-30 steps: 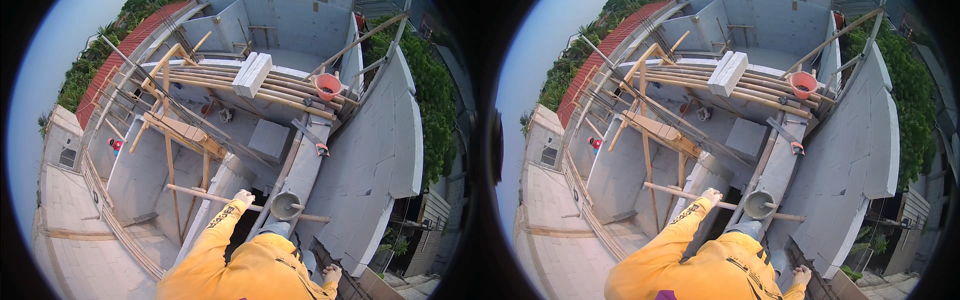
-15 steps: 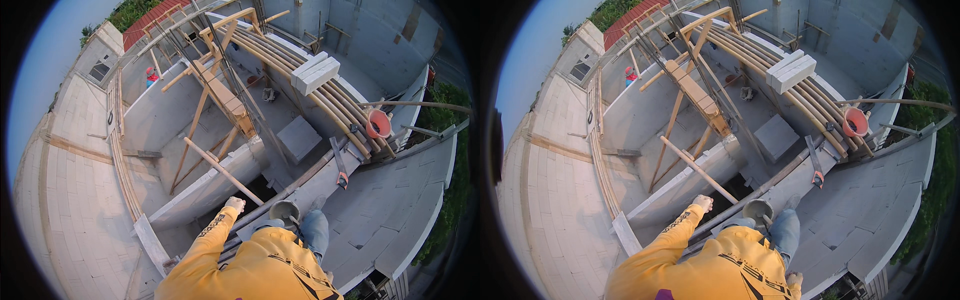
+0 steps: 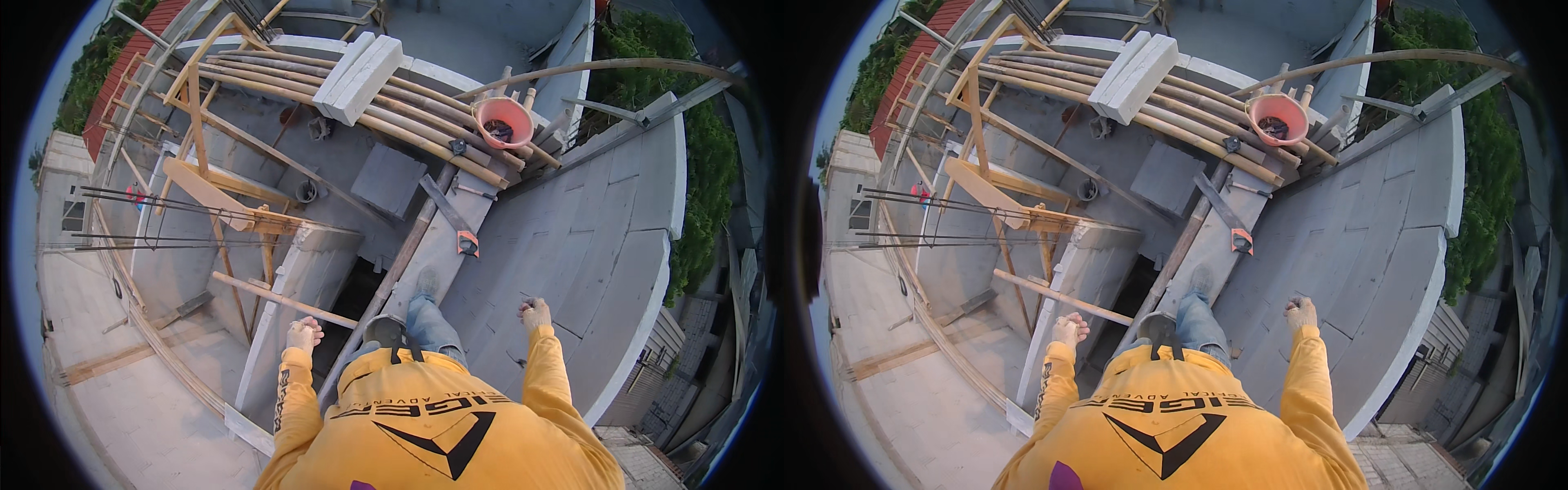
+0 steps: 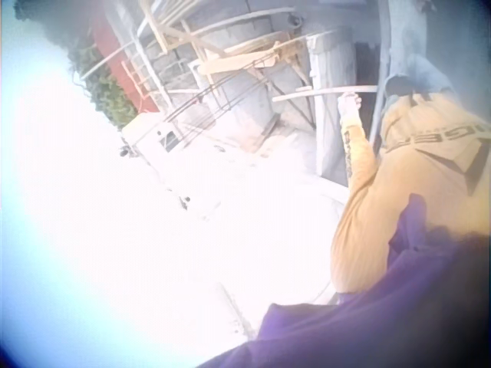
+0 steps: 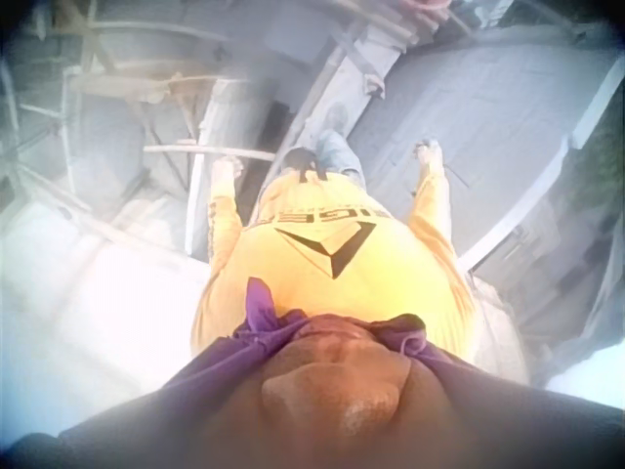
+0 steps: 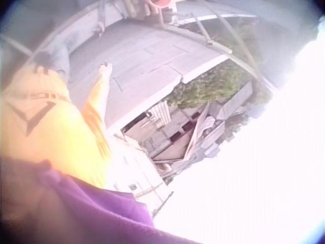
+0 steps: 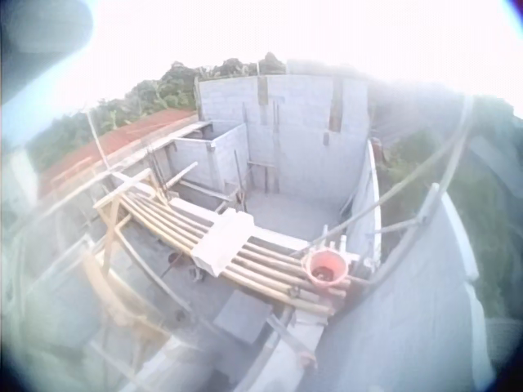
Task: The person measures a wall with a tape measure, applies mortar using a trowel, and then places a large white brick onto the mortar bed on top of the wall.
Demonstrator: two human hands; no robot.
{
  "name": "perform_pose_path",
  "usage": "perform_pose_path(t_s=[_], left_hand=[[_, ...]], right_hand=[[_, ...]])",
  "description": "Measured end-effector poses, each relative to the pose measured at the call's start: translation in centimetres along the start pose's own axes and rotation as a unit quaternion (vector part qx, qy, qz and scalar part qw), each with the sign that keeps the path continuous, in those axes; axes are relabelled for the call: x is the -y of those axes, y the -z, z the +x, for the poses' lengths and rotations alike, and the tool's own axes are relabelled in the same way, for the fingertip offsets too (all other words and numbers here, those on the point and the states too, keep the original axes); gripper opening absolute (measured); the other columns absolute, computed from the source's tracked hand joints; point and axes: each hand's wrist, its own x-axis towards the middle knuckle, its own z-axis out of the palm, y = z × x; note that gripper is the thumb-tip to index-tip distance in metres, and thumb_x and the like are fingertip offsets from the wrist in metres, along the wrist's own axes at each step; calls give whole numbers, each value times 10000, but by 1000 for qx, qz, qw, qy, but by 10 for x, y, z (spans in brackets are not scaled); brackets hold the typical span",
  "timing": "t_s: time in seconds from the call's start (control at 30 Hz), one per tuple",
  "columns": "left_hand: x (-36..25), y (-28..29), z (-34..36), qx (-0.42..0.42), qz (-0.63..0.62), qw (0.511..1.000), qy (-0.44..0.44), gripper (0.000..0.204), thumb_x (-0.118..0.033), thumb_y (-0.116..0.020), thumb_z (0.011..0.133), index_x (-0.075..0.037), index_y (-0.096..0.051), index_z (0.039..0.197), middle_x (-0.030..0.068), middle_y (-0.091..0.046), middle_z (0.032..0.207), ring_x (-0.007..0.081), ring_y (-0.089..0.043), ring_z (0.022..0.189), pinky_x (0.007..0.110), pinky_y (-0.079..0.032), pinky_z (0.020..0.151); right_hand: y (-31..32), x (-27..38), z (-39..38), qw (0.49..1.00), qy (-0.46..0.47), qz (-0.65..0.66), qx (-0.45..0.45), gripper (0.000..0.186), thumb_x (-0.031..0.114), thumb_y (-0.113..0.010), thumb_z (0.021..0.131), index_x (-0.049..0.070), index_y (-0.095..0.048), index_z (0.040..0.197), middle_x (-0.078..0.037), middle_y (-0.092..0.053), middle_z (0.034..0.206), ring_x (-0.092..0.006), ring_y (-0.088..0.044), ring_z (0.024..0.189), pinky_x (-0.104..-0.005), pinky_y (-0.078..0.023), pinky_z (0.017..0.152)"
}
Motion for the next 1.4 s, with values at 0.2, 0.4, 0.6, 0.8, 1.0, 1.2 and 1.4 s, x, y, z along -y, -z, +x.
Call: perform_pose_path(t_s=[0.2,0.4,0.6,0.8,1.0,1.2,1.4], left_hand=[[-18,56,18,-23,-121,992,1,294,-341,-565,905,-107,-608,1076,95,-664,830,264,-640,602,356,-506,501],[44,60,-4,-77,-67,994,27,285,-356,-511,932,-110,-641,998,132,-672,813,300,-657,621,405,-507,487],[62,-20,-15,-201,104,967,115,225,-263,-540,933,-92,-658,1019,143,-682,845,261,-669,639,399,-518,515],[13,-71,43,-153,124,978,74,207,-291,-518,944,-135,-631,1021,99,-654,819,243,-644,632,384,-528,542],[-39,-93,156,50,-152,986,49,121,-208,-563,906,-127,-645,945,103,-652,744,256,-643,570,404,-525,479],[-65,-177,161,-28,-107,993,46,101,-210,-632,865,-138,-658,930,78,-667,783,246,-655,605,407,-526,501],[-121,-225,149,-53,14,998,19,152,-217,-535,914,-124,-634,982,104,-678,823,256,-673,643,401,-549,557]], right_hand=[[13,31,44,999,17,-28,26,250,-25,-488,838,-37,-616,1052,-81,-669,814,-155,-654,692,-283,-519,613],[26,49,50,995,6,-91,28,230,-17,-508,825,-41,-636,1016,-80,-671,792,-162,-650,661,-283,-532,651],[30,79,47,996,-12,-84,15,251,-31,-506,822,-45,-628,1042,-90,-678,815,-171,-658,674,-290,-535,654],[35,131,78,994,36,-101,24,280,-55,-487,828,-30,-613,1077,-93,-676,850,-171,-657,701,-299,-530,634],[50,221,157,986,110,-126,22,337,-91,-434,820,-6,-593,1106,-75,-655,842,-144,-634,679,-282,-500,570],[63,313,206,963,151,-225,14,302,-64,-474,812,-19,-605,1080,-79,-660,815,-158,-641,677,-286,-506,592],[58,333,249,970,77,-232,2,236,25,-551,790,-20,-659,994,-130,-701,797,-214,-692,710,-314,-553,682]])
